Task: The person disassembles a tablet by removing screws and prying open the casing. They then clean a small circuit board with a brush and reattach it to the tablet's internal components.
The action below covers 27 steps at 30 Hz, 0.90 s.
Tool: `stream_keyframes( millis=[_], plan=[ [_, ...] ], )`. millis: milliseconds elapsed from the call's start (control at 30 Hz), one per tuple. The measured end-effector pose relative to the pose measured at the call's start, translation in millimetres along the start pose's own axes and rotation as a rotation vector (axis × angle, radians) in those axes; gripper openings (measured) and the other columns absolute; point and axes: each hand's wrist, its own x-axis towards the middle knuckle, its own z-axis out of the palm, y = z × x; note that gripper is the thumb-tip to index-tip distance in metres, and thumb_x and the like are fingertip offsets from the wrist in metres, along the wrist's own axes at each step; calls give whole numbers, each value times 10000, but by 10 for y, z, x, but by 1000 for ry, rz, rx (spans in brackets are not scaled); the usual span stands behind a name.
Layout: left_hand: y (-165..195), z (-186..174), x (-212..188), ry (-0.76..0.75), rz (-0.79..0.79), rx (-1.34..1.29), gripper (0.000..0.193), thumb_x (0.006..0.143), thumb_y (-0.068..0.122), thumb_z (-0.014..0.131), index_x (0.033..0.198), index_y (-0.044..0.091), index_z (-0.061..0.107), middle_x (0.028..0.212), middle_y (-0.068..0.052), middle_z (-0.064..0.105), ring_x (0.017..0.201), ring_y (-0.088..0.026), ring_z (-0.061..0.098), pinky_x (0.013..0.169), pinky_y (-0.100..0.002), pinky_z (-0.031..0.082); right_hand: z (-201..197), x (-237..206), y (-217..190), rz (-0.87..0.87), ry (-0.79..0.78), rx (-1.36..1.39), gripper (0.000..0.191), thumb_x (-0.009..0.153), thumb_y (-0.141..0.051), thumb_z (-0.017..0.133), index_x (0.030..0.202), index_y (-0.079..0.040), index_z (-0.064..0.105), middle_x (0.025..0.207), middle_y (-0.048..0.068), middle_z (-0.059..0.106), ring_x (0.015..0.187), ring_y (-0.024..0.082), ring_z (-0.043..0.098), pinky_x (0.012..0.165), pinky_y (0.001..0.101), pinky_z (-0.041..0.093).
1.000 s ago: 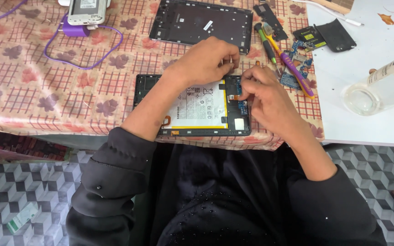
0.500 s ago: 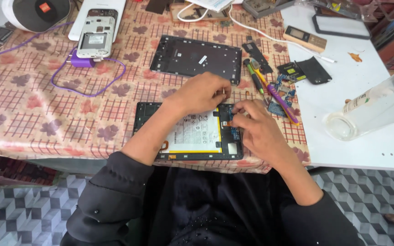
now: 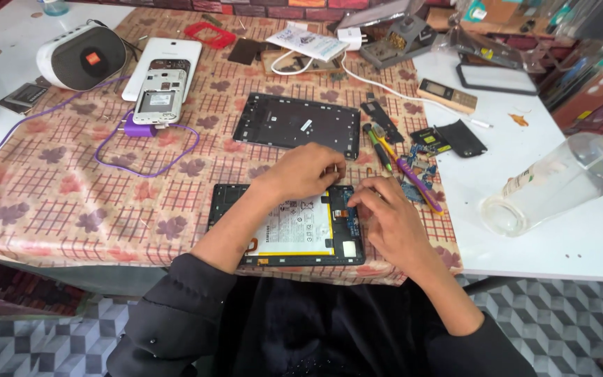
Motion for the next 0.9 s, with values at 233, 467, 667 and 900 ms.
stream_keyframes(
  millis=[233,467,667,900],
  plan=[
    [16,24,31,-17,-15,0,133,843,118,651,943,85,732,911,-123,752,892,-334,715,792,-465,552,20,32,69,-35,-90,40,314,658,181,534,893,-4,630,1182,95,590,1083,312,604,814,366,577],
    [32,36,24,-23,-26,15,126,833,122,664,938,79,720,958,-107,746,929,-332,703,796,-472,543,21,51,76,-78,-99,-19,314,643,178,546,889,-5,614,1176,93,592,1073,329,588,842,429,530],
    [52,23,22,-51,-44,27,114,848,122,660,938,80,716,965,-101,749,949,-324,704,807,-468,547,-16,19,42,40,-74,68,389,675,188,510,958,-14,684,1188,107,564,1111,295,606,831,377,582],
    [34,42,36,-53,-49,37,119,844,115,660,940,77,720,956,-107,745,948,-328,701,808,-470,545,33,54,71,-20,-127,-8,272,653,178,543,860,34,644,1216,111,587,1136,328,562,859,397,560]
  ],
)
